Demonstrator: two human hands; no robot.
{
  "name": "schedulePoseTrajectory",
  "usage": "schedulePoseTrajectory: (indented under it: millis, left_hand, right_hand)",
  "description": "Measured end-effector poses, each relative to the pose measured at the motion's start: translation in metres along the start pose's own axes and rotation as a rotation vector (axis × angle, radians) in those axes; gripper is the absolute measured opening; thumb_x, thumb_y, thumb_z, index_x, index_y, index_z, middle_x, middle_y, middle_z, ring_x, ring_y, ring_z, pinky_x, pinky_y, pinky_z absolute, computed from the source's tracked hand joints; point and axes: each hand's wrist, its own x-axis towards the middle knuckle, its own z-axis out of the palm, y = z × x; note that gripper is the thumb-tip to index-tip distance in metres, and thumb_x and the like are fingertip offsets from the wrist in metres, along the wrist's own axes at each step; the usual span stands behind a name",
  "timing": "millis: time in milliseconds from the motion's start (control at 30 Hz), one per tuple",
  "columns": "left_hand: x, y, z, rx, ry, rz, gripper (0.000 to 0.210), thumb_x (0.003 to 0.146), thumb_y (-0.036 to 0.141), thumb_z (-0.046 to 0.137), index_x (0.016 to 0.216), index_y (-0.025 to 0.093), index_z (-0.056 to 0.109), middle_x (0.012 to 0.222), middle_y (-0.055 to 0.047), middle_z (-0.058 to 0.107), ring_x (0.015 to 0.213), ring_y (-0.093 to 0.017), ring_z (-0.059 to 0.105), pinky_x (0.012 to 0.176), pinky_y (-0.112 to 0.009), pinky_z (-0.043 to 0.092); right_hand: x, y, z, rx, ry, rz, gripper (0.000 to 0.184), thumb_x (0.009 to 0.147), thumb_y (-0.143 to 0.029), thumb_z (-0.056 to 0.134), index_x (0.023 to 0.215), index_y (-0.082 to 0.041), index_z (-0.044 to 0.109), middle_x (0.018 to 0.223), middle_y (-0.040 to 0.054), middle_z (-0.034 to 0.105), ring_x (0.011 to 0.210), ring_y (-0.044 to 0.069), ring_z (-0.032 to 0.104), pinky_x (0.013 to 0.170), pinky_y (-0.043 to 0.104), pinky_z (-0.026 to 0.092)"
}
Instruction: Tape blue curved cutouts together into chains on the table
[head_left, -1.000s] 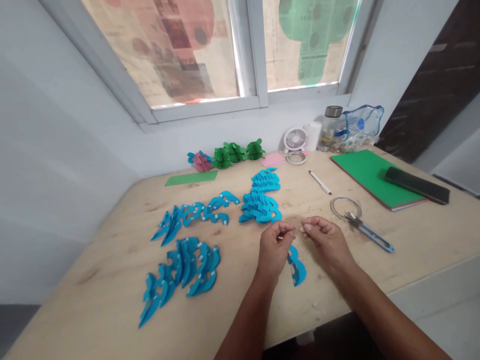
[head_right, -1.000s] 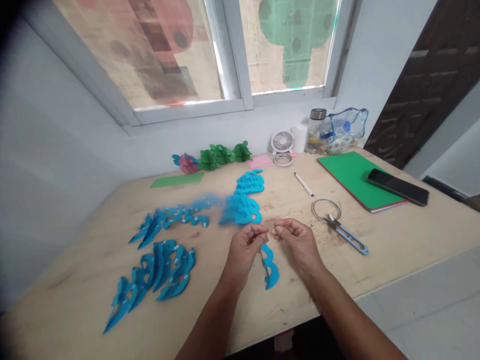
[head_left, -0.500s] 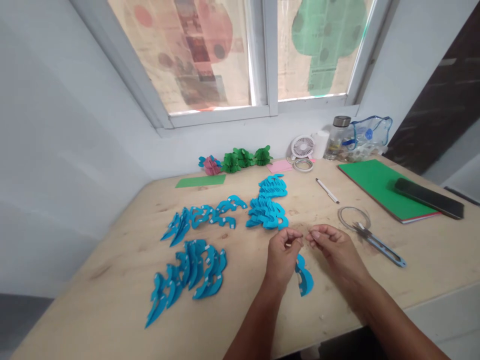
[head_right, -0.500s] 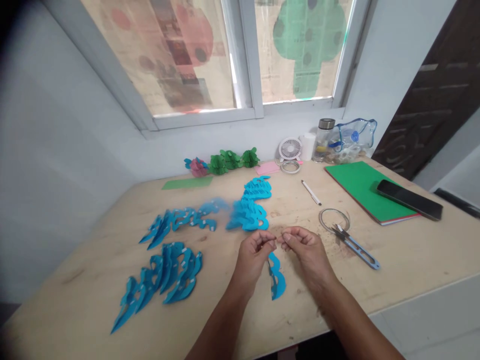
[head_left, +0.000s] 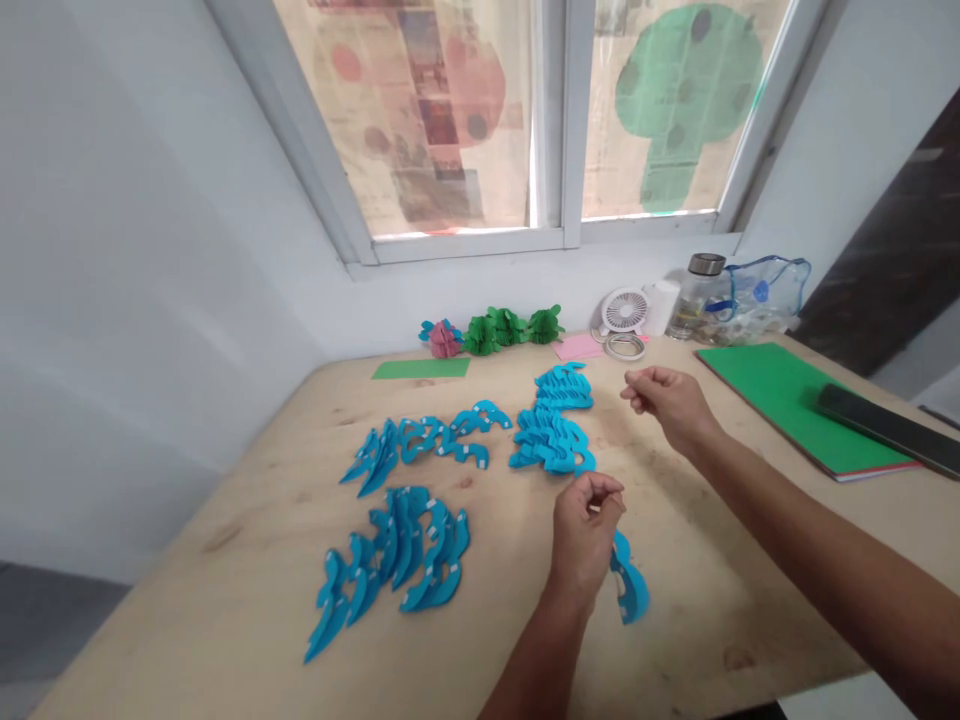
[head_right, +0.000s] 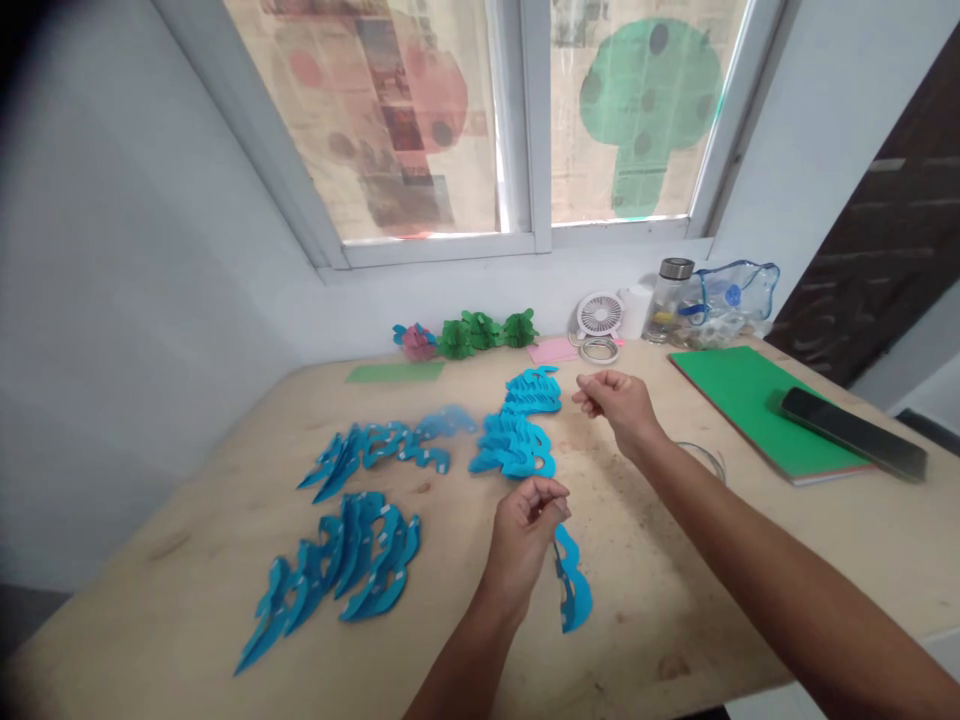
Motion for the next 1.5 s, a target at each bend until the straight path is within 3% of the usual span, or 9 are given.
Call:
schedulePoseTrajectory:
  millis: [267,500,700,833,900,1033,1133,1233,1500]
  left_hand:
    - [-0.002,0.005,0.0,-0.029,0.003,-0.046,0.007,0.065,0.013,0.056,0.07,0.015,0.06,0.063,0.0,0.057,0.06,-0.012,0.05,0.059,-0.024,0.037]
    - [0.0,0.003,-0.003,-0.017,0.004,-0.07,0.007,0.066,0.013,0.056,0.071,0.016,0.06,0.062,0.0,0.056,0.058,-0.011,0.048,0.058,-0.023,0.035]
    - [0.0,0.003,-0.002,-0.013,0.011,-0.072,0.008,0.065,0.012,0.055,0.069,0.016,0.06,0.061,0.0,0.056,0.059,-0.012,0.049,0.06,-0.024,0.037]
    - [0.0,0.003,-0.002,-0.023,0.014,-0.046,0.006,0.065,0.013,0.056,0.068,0.016,0.06,0.061,0.0,0.057,0.059,-0.012,0.05,0.059,-0.023,0.037]
    - [0.001,0.003,-0.001,-0.024,0.022,-0.038,0.006,0.064,0.012,0.057,0.067,0.016,0.061,0.059,0.001,0.057,0.058,-0.012,0.051,0.057,-0.023,0.037]
    - [0.003,0.001,-0.001,-0.037,0.058,-0.018,0.007,0.063,0.011,0.057,0.066,0.016,0.061,0.058,0.001,0.057,0.058,-0.012,0.052,0.058,-0.023,0.039]
    - [0.005,-0.001,-0.001,-0.042,0.081,-0.015,0.008,0.062,0.011,0.058,0.066,0.016,0.062,0.058,0.0,0.058,0.058,-0.013,0.054,0.06,-0.023,0.041]
    - [0.006,-0.004,-0.001,-0.043,0.092,-0.011,0.006,0.061,0.013,0.059,0.066,0.016,0.063,0.057,0.0,0.058,0.059,-0.014,0.055,0.059,-0.024,0.041]
    - [0.001,0.001,-0.005,-0.042,0.07,0.01,0.008,0.066,0.014,0.057,0.071,0.016,0.063,0.062,-0.001,0.06,0.062,-0.014,0.055,0.062,-0.024,0.042]
  right_hand:
    - [0.116,-0.004,0.008,-0.336,0.038,-0.131,0.003,0.068,-0.016,0.069,0.069,-0.015,0.066,0.064,0.0066,0.069,0.057,0.015,0.061,0.057,0.029,0.049]
    - [0.168,0.002,0.02,-0.534,0.111,-0.197,0.011,0.06,-0.009,0.069,0.068,-0.017,0.068,0.092,0.0118,0.069,0.109,0.034,0.054,0.092,0.046,0.041]
    - [0.165,0.004,0.02,-0.503,0.095,-0.22,0.048,0.047,0.002,0.07,0.09,-0.018,0.068,0.112,0.01,0.062,0.113,0.031,0.05,0.096,0.042,0.038]
    - [0.15,0.004,0.021,-0.398,0.084,-0.151,0.009,0.059,-0.015,0.07,0.064,-0.015,0.062,0.064,0.005,0.062,0.071,0.021,0.06,0.071,0.036,0.047]
    - [0.139,0.002,0.022,-0.329,0.075,-0.111,0.012,0.064,-0.023,0.068,0.059,-0.017,0.058,0.054,0.0021,0.057,0.06,0.017,0.057,0.062,0.033,0.046]
    - [0.11,-0.004,0.027,-0.143,-0.016,-0.039,0.017,0.06,-0.016,0.066,0.074,-0.022,0.06,0.073,0.0007,0.066,0.067,0.014,0.06,0.063,0.028,0.047]
    - [0.091,-0.007,0.031,-0.024,-0.052,0.027,0.001,0.066,-0.02,0.056,0.066,-0.021,0.057,0.074,0.0018,0.067,0.069,0.014,0.061,0.065,0.028,0.047]
    - [0.081,-0.007,0.032,0.033,-0.088,0.083,0.019,0.073,-0.026,0.049,0.055,-0.02,0.05,0.065,0.0044,0.065,0.063,0.016,0.06,0.065,0.03,0.049]
    - [0.102,-0.003,0.036,0.015,-0.013,0.099,0.031,0.073,-0.032,0.062,0.052,-0.021,0.043,0.056,0.0021,0.056,0.055,0.014,0.053,0.062,0.03,0.048]
